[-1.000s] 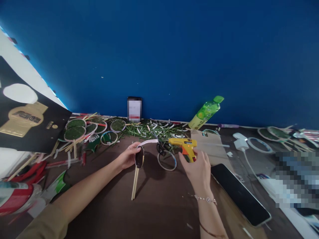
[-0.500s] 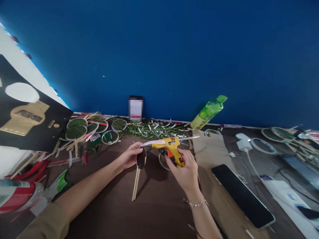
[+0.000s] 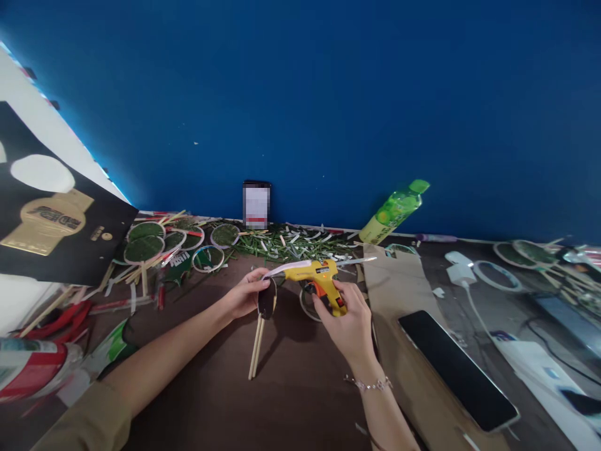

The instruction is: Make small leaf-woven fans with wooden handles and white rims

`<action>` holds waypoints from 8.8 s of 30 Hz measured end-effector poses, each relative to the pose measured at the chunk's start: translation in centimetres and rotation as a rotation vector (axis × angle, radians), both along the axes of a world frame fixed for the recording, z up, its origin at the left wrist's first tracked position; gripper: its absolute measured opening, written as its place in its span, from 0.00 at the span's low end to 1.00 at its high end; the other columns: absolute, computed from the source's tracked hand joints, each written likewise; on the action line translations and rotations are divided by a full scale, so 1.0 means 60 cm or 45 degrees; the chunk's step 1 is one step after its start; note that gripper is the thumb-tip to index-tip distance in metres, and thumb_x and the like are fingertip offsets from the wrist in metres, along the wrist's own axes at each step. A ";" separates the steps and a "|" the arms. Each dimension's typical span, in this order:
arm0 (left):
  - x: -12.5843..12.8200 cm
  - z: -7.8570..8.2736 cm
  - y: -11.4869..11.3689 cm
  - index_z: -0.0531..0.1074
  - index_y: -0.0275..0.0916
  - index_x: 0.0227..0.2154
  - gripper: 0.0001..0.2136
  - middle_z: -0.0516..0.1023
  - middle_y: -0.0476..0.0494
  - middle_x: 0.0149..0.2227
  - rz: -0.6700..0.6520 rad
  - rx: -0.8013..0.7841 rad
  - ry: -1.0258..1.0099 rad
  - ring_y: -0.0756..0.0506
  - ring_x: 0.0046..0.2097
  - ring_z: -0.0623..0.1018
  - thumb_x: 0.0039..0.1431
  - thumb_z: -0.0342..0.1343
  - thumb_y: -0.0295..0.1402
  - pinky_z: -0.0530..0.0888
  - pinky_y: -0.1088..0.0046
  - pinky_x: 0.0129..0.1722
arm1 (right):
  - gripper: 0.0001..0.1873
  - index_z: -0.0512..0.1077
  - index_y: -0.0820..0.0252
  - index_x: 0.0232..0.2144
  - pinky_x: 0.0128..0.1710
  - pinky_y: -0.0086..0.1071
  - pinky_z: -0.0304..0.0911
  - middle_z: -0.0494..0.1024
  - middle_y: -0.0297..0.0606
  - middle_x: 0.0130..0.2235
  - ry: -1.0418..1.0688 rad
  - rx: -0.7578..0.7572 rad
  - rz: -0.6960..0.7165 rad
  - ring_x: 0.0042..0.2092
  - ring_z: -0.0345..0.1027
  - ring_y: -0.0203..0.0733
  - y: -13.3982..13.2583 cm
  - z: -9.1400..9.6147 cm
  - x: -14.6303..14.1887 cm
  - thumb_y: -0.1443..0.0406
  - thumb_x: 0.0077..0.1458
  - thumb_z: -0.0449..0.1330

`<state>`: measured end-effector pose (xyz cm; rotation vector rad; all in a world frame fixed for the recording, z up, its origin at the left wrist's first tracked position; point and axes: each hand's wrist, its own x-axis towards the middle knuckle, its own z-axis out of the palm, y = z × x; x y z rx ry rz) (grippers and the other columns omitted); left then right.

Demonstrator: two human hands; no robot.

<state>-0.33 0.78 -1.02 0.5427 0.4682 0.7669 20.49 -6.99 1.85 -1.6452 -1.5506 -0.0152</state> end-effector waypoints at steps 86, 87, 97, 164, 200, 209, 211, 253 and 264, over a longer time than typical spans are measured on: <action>-0.001 -0.010 0.007 0.69 0.35 0.32 0.13 0.73 0.52 0.23 0.101 -0.019 -0.095 0.53 0.23 0.75 0.41 0.65 0.28 0.72 0.81 0.23 | 0.16 0.68 0.59 0.37 0.37 0.37 0.68 0.73 0.42 0.37 0.019 0.095 0.018 0.37 0.69 0.44 -0.011 0.008 0.011 0.60 0.45 0.62; -0.001 -0.009 0.007 0.69 0.35 0.32 0.14 0.73 0.52 0.23 0.104 -0.022 -0.095 0.53 0.23 0.75 0.41 0.65 0.28 0.72 0.81 0.24 | 0.16 0.68 0.59 0.37 0.36 0.37 0.68 0.73 0.41 0.37 0.010 0.099 0.014 0.37 0.69 0.44 -0.011 0.009 0.011 0.60 0.45 0.62; -0.002 -0.007 0.006 0.69 0.36 0.32 0.14 0.73 0.52 0.23 0.117 -0.028 -0.079 0.53 0.24 0.75 0.40 0.65 0.28 0.72 0.81 0.24 | 0.16 0.68 0.59 0.36 0.35 0.36 0.67 0.73 0.41 0.36 -0.013 0.143 0.027 0.36 0.69 0.43 -0.010 0.012 0.008 0.61 0.44 0.63; -0.002 -0.009 0.009 0.71 0.35 0.32 0.16 0.76 0.49 0.25 0.060 0.012 -0.146 0.51 0.25 0.76 0.37 0.67 0.27 0.73 0.77 0.29 | 0.09 0.74 0.60 0.31 0.34 0.37 0.72 0.78 0.39 0.30 0.638 -0.121 0.310 0.30 0.74 0.42 0.008 0.077 -0.081 0.60 0.51 0.58; -0.003 -0.010 0.010 0.71 0.34 0.30 0.14 0.77 0.48 0.26 0.079 -0.015 -0.154 0.51 0.26 0.77 0.37 0.67 0.26 0.73 0.77 0.30 | 0.05 0.73 0.58 0.31 0.36 0.34 0.70 0.76 0.39 0.34 0.372 -0.024 0.488 0.35 0.72 0.40 -0.016 0.077 -0.106 0.66 0.53 0.56; -0.002 -0.008 0.009 0.72 0.34 0.30 0.14 0.77 0.48 0.25 0.088 0.023 -0.163 0.51 0.26 0.76 0.37 0.67 0.26 0.73 0.77 0.30 | 0.05 0.73 0.57 0.30 0.37 0.32 0.67 0.76 0.37 0.33 0.169 0.045 0.533 0.36 0.71 0.39 -0.021 0.083 -0.110 0.69 0.52 0.57; -0.002 -0.006 0.009 0.72 0.34 0.30 0.14 0.77 0.48 0.25 0.086 0.021 -0.163 0.51 0.26 0.76 0.37 0.67 0.26 0.73 0.77 0.30 | 0.05 0.72 0.57 0.30 0.37 0.32 0.67 0.77 0.38 0.34 0.147 0.044 0.547 0.36 0.71 0.39 -0.022 0.081 -0.109 0.69 0.52 0.56; -0.003 -0.003 0.008 0.71 0.35 0.29 0.14 0.77 0.48 0.25 0.092 0.029 -0.140 0.50 0.26 0.76 0.37 0.67 0.27 0.71 0.77 0.29 | 0.21 0.64 0.58 0.51 0.47 0.37 0.68 0.75 0.43 0.45 -0.574 0.227 0.700 0.46 0.70 0.42 -0.036 0.017 -0.093 0.73 0.54 0.53; -0.001 0.001 0.007 0.72 0.34 0.28 0.14 0.77 0.48 0.24 0.099 0.021 -0.142 0.51 0.26 0.76 0.35 0.68 0.27 0.72 0.78 0.28 | 0.24 0.63 0.59 0.52 0.48 0.38 0.67 0.74 0.43 0.46 -0.511 0.232 0.682 0.48 0.68 0.42 -0.043 0.001 -0.091 0.75 0.53 0.53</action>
